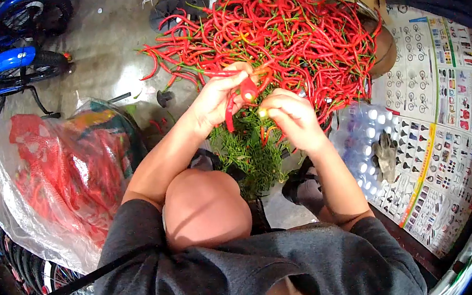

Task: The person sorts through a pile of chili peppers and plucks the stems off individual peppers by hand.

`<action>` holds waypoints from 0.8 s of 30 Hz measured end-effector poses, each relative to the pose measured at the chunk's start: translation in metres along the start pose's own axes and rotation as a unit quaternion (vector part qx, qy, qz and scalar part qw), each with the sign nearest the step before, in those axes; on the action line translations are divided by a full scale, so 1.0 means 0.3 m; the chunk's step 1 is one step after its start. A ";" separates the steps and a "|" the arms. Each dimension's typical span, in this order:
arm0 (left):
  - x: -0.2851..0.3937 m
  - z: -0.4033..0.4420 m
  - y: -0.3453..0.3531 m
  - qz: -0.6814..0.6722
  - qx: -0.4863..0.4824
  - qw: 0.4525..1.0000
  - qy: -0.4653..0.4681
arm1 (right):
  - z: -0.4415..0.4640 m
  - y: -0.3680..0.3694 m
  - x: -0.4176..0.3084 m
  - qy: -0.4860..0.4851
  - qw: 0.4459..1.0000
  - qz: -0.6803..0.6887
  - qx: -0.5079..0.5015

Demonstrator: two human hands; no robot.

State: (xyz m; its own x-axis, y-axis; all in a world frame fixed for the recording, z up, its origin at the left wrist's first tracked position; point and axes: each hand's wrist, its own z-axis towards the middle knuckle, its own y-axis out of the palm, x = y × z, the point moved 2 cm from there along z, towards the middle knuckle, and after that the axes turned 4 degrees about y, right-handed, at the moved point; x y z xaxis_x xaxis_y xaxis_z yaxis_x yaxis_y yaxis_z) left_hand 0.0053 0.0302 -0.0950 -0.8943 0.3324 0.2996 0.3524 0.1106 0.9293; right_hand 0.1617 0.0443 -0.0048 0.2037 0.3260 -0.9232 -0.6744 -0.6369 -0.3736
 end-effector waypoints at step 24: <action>0.026 -0.024 0.064 0.261 0.022 0.965 -0.015 | 0.017 0.067 0.140 0.319 0.864 0.387 0.043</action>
State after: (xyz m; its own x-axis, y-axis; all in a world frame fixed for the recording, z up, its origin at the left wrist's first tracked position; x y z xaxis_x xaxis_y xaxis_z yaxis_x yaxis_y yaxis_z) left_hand 0.0031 0.0282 -0.0732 -0.5836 0.3811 0.7170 0.7643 -0.0402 0.6436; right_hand 0.1531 0.0489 -0.0505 -0.0012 -0.6436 -0.7653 -0.8280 -0.4285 0.3617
